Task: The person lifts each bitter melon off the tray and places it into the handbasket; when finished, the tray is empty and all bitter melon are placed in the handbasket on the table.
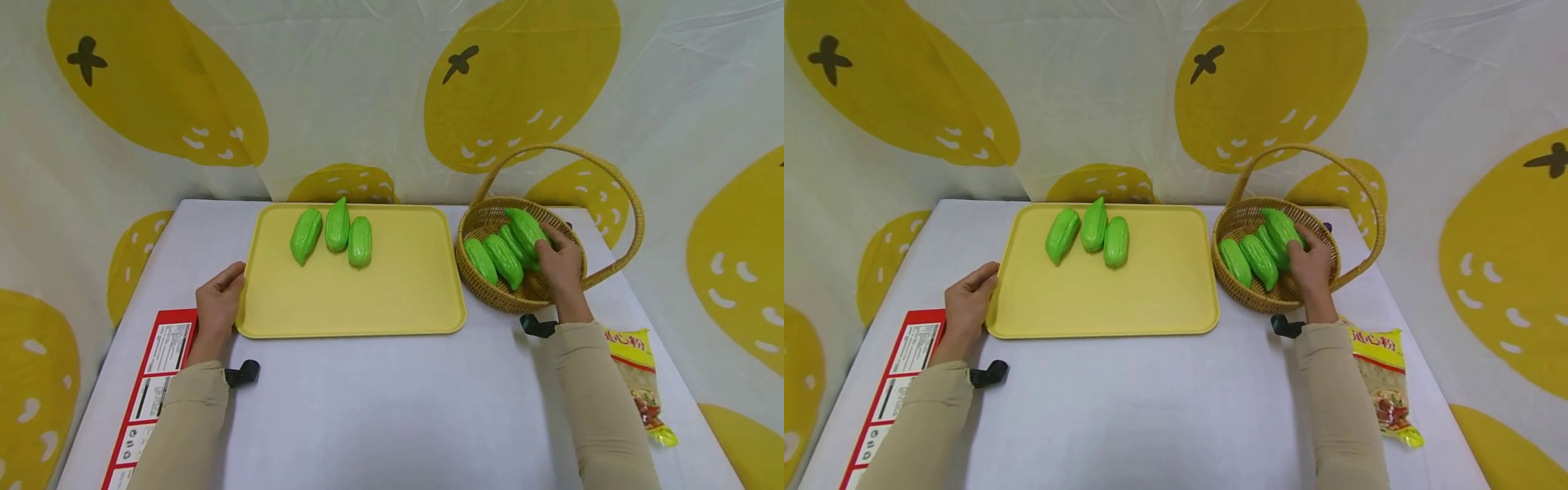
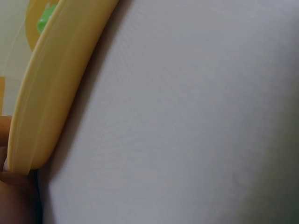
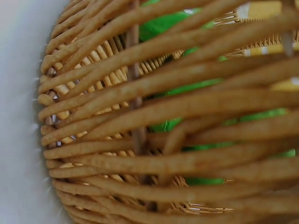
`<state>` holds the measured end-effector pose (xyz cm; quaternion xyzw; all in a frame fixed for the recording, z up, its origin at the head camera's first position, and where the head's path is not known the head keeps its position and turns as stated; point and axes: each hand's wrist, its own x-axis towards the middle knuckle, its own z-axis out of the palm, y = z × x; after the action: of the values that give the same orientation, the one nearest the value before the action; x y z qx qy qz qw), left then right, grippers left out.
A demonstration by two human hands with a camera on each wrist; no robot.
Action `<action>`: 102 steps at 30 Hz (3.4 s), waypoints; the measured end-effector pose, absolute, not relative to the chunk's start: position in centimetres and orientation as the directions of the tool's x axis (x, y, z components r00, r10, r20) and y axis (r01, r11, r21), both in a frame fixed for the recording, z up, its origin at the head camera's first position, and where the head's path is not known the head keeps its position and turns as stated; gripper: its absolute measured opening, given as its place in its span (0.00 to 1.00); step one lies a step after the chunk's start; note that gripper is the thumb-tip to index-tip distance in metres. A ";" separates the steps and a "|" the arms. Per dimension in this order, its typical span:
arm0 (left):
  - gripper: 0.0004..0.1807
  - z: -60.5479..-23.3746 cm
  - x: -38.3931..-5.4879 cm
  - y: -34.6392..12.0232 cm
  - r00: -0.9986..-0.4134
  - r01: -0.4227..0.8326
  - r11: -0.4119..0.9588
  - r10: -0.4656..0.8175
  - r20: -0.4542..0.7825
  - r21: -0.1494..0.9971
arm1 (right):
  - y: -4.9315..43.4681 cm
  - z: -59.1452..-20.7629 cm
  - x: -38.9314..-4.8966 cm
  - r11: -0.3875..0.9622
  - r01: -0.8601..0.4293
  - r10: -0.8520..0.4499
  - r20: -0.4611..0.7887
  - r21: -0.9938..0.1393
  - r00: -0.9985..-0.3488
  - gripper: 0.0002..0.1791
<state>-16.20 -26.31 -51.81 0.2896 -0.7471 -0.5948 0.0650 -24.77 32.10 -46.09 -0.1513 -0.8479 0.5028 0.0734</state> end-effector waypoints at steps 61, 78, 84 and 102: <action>0.21 -51.9 -15.7 -26.4 -0.836 -0.337 0.143 -0.500 -0.226 0.931 | 26.5 -43.4 -22.3 0.361 -0.033 0.116 0.080 -0.932 -0.990 0.28; 0.21 -51.8 -15.9 -26.4 -0.840 -0.335 0.136 -0.491 -0.230 0.932 | 23.0 -43.8 -22.3 0.330 -0.078 -0.020 0.075 -0.941 -0.997 0.28; 0.21 -52.0 -15.9 -26.5 -0.843 -0.330 0.136 -0.488 -0.227 0.934 | 21.6 -44.1 -22.4 0.314 -0.117 -0.052 0.106 -0.942 -0.993 0.27; 0.21 -52.0 -15.8 -26.4 -0.854 -0.305 0.168 -0.484 -0.191 0.937 | 17.1 -44.7 -22.8 0.177 -0.146 -0.132 0.123 -0.973 -0.983 0.27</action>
<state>-15.83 -26.42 -52.00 0.2595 -0.7606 -0.5903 0.0757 -22.77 17.12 -44.67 0.0907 -0.7673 0.6349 0.0053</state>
